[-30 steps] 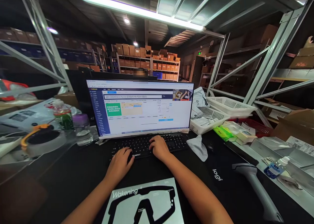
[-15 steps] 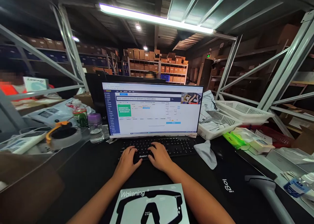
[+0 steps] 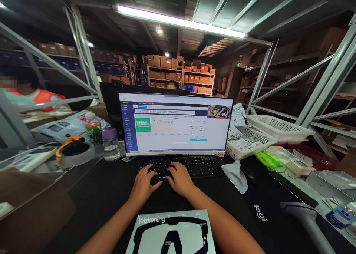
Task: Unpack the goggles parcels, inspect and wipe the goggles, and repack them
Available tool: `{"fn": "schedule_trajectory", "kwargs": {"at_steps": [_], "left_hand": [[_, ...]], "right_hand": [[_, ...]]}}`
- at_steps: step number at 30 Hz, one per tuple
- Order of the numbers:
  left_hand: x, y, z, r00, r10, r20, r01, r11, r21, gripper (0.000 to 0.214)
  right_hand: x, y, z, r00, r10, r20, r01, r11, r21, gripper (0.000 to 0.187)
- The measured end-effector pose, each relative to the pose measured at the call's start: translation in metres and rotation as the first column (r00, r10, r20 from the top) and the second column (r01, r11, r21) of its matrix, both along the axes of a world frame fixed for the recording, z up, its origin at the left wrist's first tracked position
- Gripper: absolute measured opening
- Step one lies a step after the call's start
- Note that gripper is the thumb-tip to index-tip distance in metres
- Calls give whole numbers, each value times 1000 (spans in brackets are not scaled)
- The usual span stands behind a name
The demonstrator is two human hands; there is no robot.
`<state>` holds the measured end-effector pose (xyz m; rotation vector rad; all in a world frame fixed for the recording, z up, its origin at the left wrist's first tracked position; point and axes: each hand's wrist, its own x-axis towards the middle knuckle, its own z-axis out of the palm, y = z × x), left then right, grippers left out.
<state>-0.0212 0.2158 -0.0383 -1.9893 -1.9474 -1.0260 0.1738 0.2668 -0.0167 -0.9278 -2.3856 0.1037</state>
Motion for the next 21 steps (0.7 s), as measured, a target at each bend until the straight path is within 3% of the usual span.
{"fn": "schedule_trajectory", "kwargs": {"at_steps": [5, 15, 21], "left_hand": [[1, -1, -1, 1000, 22, -1, -22, 1000, 10, 37], [1, 1, -1, 1000, 3, -26, -4, 1000, -21, 24], [0, 1, -1, 1000, 7, -23, -8, 999, -41, 25]], "right_hand": [[-1, -2, 1, 999, 34, 32, -35, 999, 23, 33], [-6, 3, -2, 999, 14, 39, -15, 999, 34, 24], [-7, 2, 3, 999, -38, -8, 38, 999, 13, 44]]}}
